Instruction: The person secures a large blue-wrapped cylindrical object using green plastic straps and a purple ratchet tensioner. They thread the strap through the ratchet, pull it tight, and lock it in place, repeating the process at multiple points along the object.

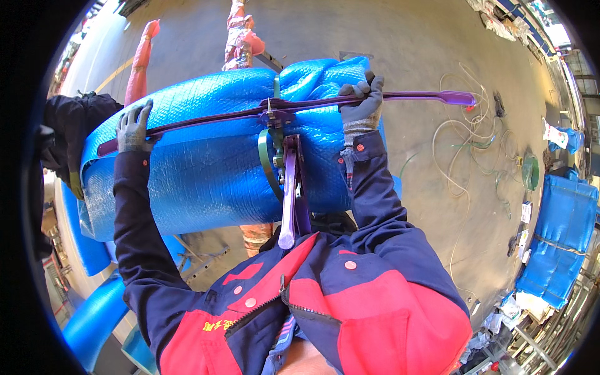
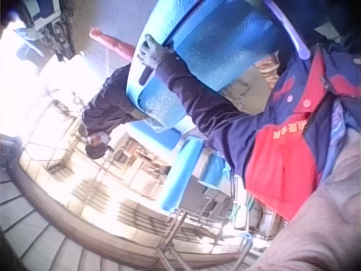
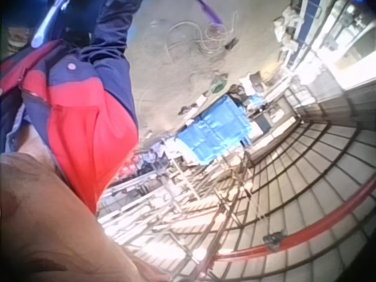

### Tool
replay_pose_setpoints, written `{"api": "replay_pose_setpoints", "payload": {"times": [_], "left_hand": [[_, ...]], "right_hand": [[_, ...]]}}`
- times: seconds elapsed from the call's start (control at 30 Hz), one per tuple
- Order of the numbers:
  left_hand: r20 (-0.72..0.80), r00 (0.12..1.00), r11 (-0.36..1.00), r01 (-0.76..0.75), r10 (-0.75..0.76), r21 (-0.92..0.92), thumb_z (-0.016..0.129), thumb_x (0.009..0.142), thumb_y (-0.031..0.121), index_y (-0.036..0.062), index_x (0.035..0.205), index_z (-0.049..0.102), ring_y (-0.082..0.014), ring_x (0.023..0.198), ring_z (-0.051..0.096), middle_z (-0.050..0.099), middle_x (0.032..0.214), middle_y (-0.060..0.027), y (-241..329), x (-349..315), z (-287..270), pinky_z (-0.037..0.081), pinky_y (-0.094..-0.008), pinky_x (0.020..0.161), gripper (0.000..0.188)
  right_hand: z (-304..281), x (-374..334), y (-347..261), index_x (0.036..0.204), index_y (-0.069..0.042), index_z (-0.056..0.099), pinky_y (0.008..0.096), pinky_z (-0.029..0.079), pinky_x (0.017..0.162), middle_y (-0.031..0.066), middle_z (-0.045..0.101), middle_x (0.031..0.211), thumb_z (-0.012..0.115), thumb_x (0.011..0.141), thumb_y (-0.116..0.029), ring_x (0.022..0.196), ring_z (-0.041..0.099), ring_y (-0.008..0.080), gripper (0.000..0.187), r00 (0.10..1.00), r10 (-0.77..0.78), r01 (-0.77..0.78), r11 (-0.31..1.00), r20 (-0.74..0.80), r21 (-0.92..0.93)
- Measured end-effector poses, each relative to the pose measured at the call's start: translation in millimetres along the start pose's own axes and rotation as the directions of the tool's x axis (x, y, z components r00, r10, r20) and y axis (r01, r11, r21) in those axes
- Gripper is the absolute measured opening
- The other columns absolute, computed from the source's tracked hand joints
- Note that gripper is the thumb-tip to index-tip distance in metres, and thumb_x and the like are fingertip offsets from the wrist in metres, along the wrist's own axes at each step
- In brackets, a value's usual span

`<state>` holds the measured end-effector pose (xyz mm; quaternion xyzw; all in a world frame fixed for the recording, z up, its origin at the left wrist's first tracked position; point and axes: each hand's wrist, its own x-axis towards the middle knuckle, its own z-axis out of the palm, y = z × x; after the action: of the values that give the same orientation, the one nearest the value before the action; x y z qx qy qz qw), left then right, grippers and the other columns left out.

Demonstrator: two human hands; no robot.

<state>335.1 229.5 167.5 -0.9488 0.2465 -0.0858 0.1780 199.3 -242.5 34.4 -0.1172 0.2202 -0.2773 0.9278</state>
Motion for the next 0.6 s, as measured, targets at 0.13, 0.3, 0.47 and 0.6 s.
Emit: {"api": "replay_pose_setpoints", "payload": {"times": [0.13, 0.3, 0.47, 0.6], "left_hand": [[-0.591, 0.8, 0.909, -0.317, 0.103, -0.271, 0.079, 0.076, 0.011, 0.0148, 0.131, 0.061, -0.0307, 0.124, 0.055, 0.06, 0.131, -0.0092, 75.7, -38.3, -56.5, 0.045, -0.0448, 0.103, 0.058], [-0.295, 0.95, 0.694, -0.279, 0.1, -0.664, 0.07, 0.08, 0.006, 0.0104, 0.117, 0.069, -0.0319, 0.105, 0.065, 0.068, 0.115, -0.0126, 189.5, -56.8, -30.0, 0.052, -0.0407, 0.093, 0.038], [-0.203, 0.972, 0.726, -0.227, 0.122, -0.649, 0.064, 0.084, 0.008, 0.0174, 0.12, 0.068, -0.0306, 0.106, 0.063, 0.063, 0.121, -0.0084, 238.3, -21.0, 33.1, 0.053, -0.0423, 0.09, 0.038], [0.009, 0.931, 0.795, -0.306, 0.364, -0.523, 0.068, 0.082, 0.019, 0.0214, 0.123, 0.067, -0.0302, 0.111, 0.058, 0.056, 0.133, -0.0033, 243.3, -16.1, 44.3, 0.052, -0.0433, 0.093, 0.04]], "right_hand": [[-3.1, 2.2, -0.2, 0.101, -0.015, 0.063, 0.0312, 0.046, 0.06, -0.0094, 0.042, 0.06, 0.063, 0.097, -0.044, 0.052, 0.039, 0.0075, 0.029, 0.988, 0.0, 0.01, 0.998, -0.156, 0.059], [4.6, -0.4, 0.6, 0.1, -0.016, 0.063, 0.0294, 0.044, 0.059, -0.009, 0.04, 0.058, 0.063, 0.097, -0.044, 0.051, 0.038, 0.0074, 0.028, 0.987, -0.004, 0.019, 0.996, -0.159, 0.09], [27.1, -5.6, -2.0, 0.099, -0.017, 0.064, 0.0291, 0.043, 0.058, -0.0099, 0.039, 0.058, 0.064, 0.096, -0.044, 0.051, 0.036, 0.0069, 0.027, 0.989, -0.039, 0.054, 0.993, -0.142, 0.105], [44.4, -6.6, -16.1, 0.092, -0.018, 0.061, 0.0282, 0.04, 0.057, -0.0108, 0.036, 0.059, 0.06, 0.099, -0.044, 0.051, 0.033, 0.0065, 0.027, 0.99, -0.089, 0.095, 0.995, -0.112, 0.045]]}}
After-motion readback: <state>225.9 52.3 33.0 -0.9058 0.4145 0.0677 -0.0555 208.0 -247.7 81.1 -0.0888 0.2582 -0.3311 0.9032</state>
